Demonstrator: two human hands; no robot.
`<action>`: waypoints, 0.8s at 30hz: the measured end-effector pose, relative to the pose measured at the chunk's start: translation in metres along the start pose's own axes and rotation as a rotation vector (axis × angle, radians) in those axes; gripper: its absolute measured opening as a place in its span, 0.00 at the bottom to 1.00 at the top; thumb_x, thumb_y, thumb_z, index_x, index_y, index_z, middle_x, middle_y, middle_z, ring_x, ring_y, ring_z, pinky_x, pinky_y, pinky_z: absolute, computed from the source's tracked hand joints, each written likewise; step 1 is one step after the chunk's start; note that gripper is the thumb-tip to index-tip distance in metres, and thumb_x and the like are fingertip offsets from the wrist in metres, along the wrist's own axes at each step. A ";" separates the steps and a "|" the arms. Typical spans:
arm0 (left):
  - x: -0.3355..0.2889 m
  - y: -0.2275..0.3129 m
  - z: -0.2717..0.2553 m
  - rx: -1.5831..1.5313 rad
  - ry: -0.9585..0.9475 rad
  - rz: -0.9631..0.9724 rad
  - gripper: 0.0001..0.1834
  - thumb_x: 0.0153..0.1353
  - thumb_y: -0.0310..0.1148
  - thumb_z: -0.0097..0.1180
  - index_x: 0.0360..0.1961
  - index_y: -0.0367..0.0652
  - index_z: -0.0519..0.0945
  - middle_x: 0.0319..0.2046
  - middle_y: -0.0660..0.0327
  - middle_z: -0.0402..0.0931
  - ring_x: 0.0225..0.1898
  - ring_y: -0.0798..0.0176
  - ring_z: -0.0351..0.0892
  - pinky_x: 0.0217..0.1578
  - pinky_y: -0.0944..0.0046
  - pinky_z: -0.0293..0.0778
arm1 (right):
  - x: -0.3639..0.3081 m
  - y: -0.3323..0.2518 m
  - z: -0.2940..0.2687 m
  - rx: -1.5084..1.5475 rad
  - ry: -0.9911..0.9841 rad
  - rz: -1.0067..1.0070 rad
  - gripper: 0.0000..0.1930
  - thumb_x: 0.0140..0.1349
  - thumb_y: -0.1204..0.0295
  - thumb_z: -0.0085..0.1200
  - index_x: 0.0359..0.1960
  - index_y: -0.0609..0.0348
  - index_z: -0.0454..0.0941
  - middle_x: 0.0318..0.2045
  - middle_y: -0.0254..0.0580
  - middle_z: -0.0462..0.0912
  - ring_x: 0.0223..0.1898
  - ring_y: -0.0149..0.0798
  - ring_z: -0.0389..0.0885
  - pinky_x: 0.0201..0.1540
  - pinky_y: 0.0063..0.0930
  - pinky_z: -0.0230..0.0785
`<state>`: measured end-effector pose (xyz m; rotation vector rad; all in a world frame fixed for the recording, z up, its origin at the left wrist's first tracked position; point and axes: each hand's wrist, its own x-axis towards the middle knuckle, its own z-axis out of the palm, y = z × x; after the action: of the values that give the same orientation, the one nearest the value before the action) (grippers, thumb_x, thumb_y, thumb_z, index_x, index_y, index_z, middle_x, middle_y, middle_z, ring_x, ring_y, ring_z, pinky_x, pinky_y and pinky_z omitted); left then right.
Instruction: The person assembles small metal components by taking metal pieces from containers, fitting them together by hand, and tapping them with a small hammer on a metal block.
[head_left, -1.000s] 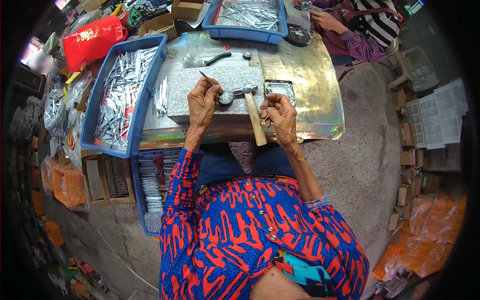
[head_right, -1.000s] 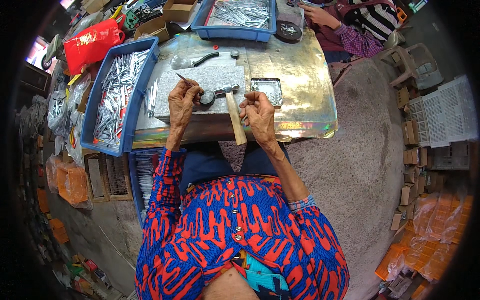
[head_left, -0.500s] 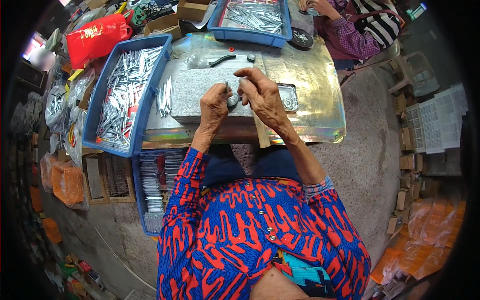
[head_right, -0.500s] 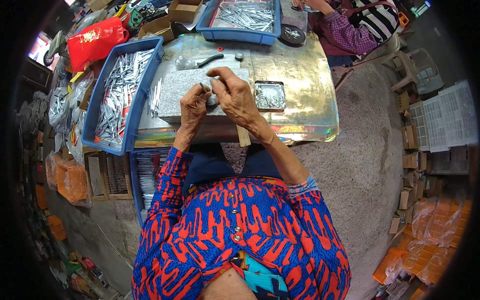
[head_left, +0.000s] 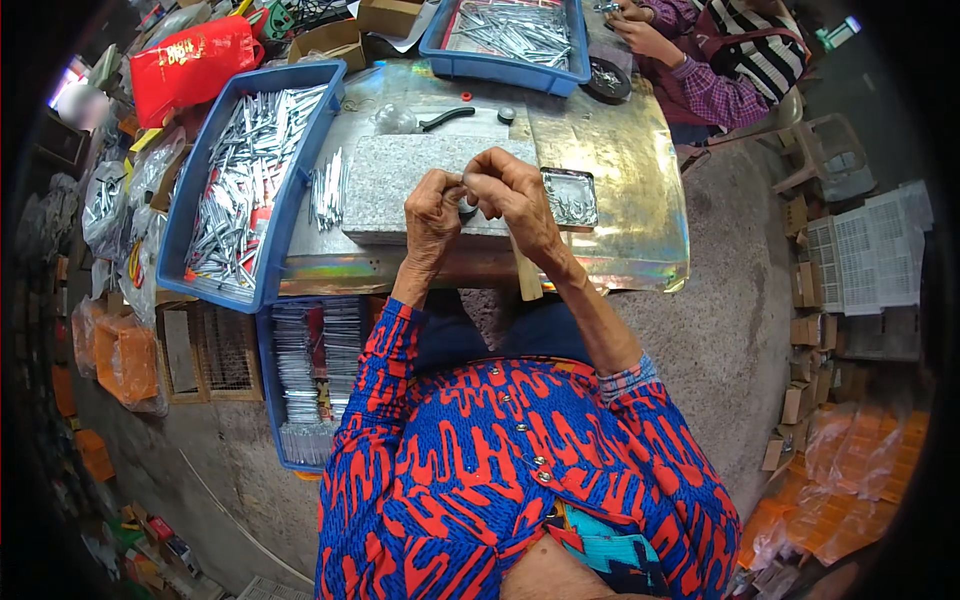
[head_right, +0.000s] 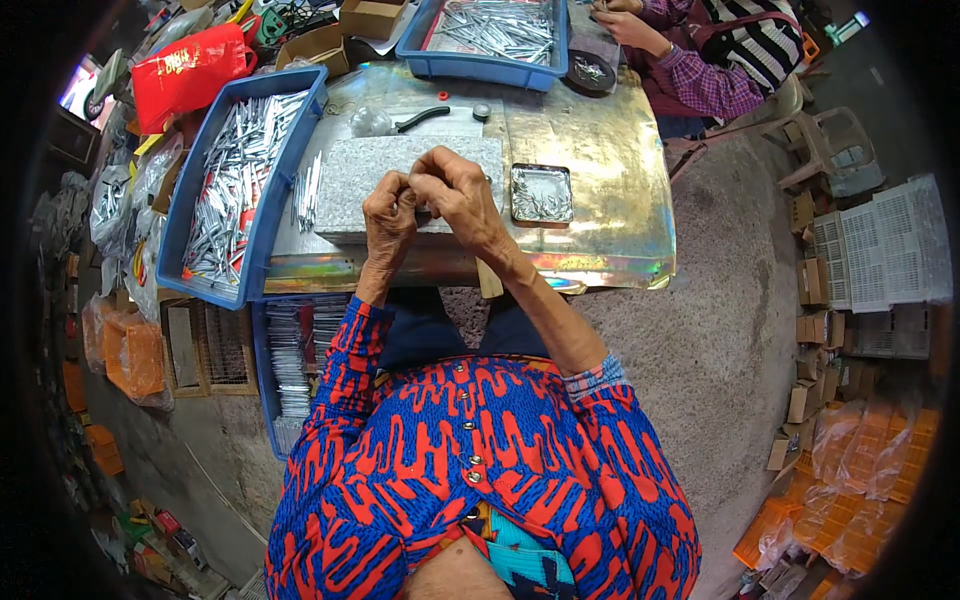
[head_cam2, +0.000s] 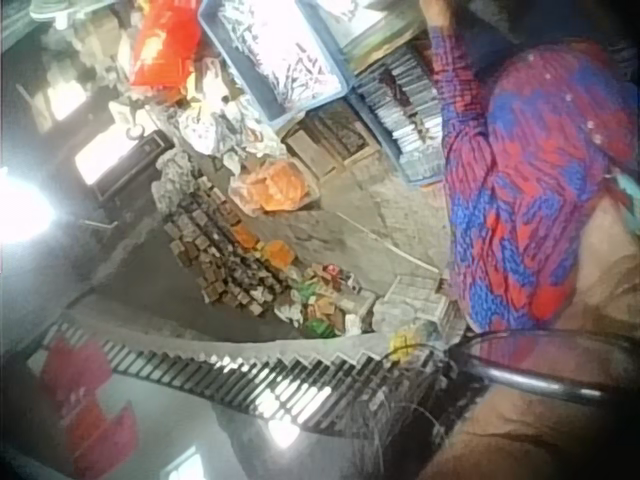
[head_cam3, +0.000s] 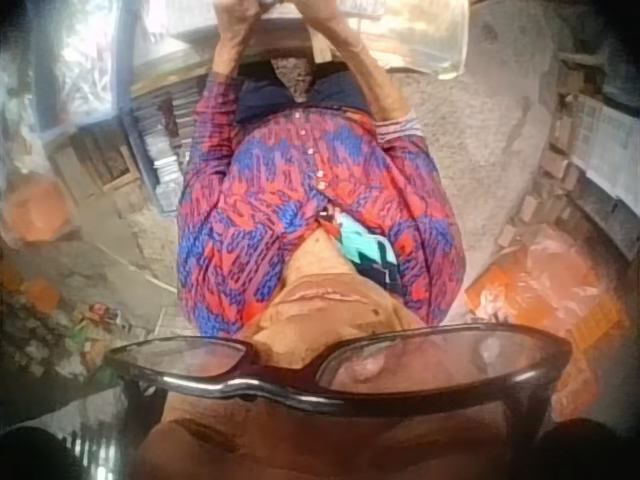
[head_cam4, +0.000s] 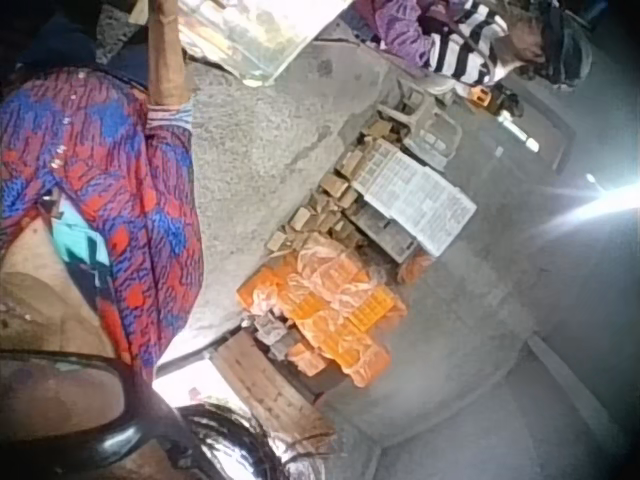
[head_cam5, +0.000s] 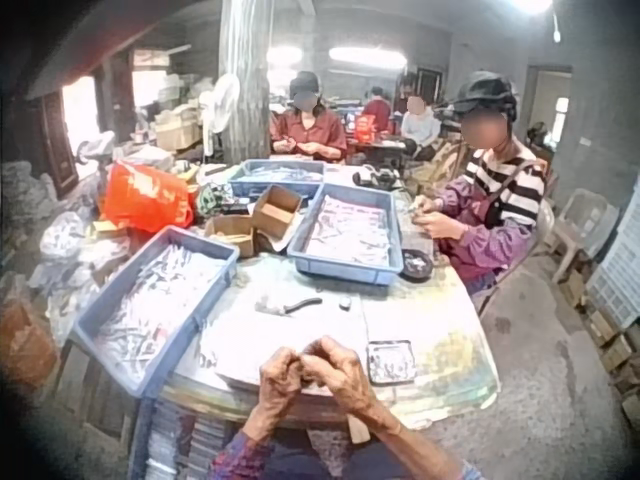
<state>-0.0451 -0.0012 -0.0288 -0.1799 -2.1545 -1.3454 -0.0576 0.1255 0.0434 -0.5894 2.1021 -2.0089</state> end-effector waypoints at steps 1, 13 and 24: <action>-0.001 -0.002 0.000 -0.012 0.009 -0.005 0.03 0.53 0.23 0.50 0.25 0.38 0.70 0.22 0.55 0.70 0.24 0.53 0.72 0.25 0.61 0.67 | -0.005 0.004 -0.001 0.043 -0.019 0.010 0.09 0.54 0.69 0.46 0.29 0.64 0.72 0.22 0.34 0.72 0.23 0.26 0.69 0.25 0.22 0.64; -0.001 -0.008 0.002 -0.064 0.020 0.003 0.03 0.51 0.20 0.51 0.25 0.37 0.70 0.22 0.55 0.71 0.25 0.54 0.73 0.26 0.63 0.67 | -0.056 0.025 -0.019 -0.706 0.245 -0.155 0.12 0.59 0.69 0.49 0.35 0.67 0.66 0.32 0.54 0.75 0.31 0.47 0.77 0.30 0.36 0.68; 0.000 -0.008 0.002 -0.101 0.021 0.040 0.03 0.53 0.22 0.51 0.25 0.37 0.70 0.22 0.55 0.71 0.26 0.54 0.73 0.27 0.64 0.68 | -0.083 0.034 -0.037 0.507 0.096 0.550 0.09 0.62 0.67 0.43 0.30 0.60 0.70 0.15 0.30 0.68 0.14 0.23 0.64 0.17 0.17 0.61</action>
<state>-0.0493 -0.0039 -0.0358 -0.2457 -2.0560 -1.4278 -0.0027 0.1927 0.0003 0.1573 1.4663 -2.1139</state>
